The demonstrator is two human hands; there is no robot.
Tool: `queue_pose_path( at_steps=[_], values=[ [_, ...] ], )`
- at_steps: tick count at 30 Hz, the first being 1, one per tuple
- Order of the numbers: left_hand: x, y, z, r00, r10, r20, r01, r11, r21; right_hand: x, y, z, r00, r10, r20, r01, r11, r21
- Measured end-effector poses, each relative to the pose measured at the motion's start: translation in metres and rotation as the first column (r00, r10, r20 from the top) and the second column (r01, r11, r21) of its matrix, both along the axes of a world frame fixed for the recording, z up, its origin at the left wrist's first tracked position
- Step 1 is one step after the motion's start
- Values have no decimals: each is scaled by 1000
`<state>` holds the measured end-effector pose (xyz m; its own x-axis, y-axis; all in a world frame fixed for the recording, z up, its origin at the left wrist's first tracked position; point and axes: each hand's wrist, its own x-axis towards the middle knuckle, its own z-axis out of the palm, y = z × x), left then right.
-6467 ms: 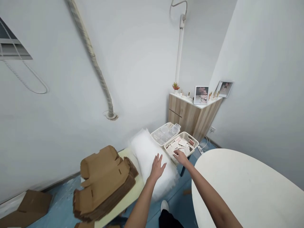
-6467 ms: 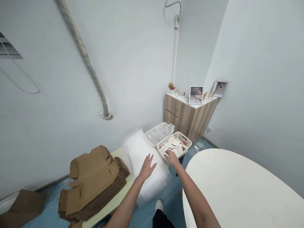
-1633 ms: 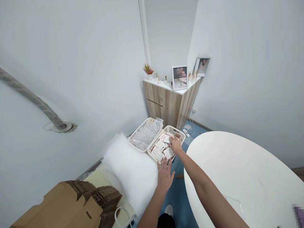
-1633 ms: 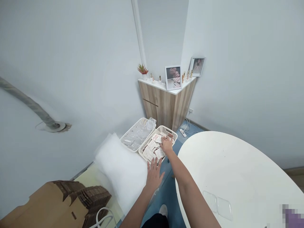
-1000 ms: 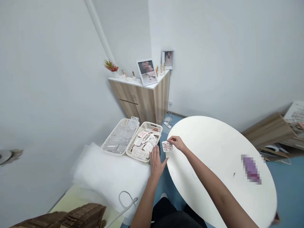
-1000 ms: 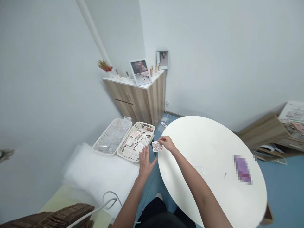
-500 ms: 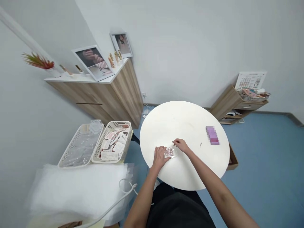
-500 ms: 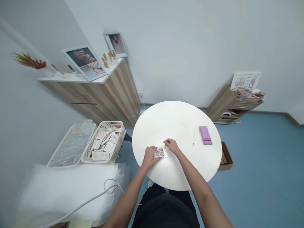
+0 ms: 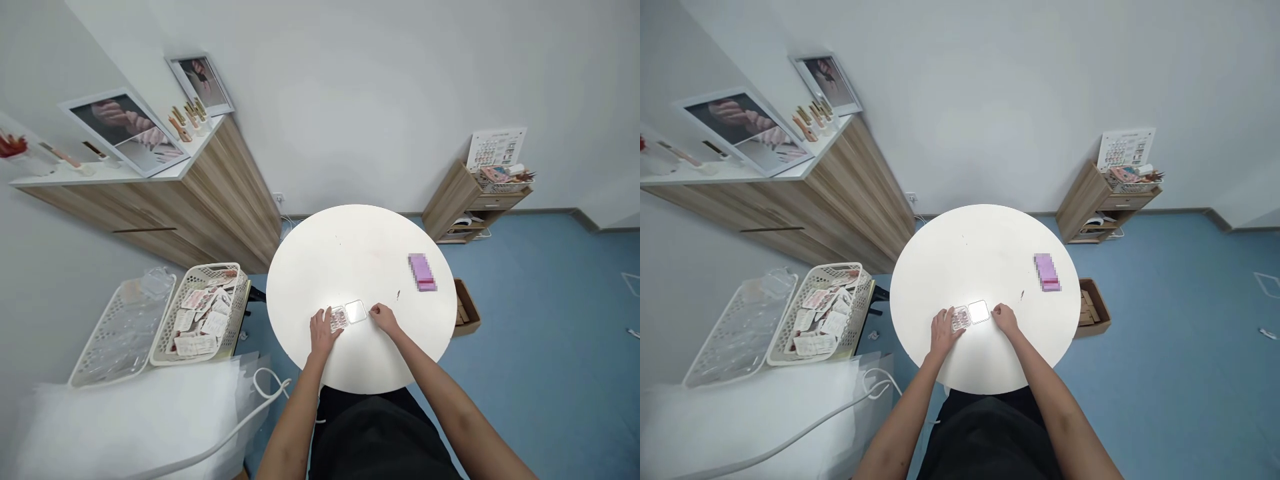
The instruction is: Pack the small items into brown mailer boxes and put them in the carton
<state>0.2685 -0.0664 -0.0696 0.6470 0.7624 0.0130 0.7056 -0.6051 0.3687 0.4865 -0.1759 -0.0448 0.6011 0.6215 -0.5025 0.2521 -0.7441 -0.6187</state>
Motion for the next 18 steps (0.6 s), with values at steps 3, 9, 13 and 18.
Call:
queue_pose_path(
  at_steps=[3, 9, 13, 18],
  values=[
    [-2, -1, 0, 1000, -1, 11, 1, 1000, -15, -9, 4, -6, 1000, -19, -12, 19, 1000, -24],
    [2, -3, 3, 996, 84, -7, -84, 990, -115, -22, 18, -12, 999, -37, -12, 36, 997, -61],
    [9, -1, 6, 987, 145, -73, -155, 975, -156, -22, 22, -11, 1000, -4, -15, 3, 999, -44],
    [10, -1, 12, 983, 149, -102, -172, 948, -269, -13, 32, -4, 1000, 8, -23, -8, 1000, -11]
  ],
)
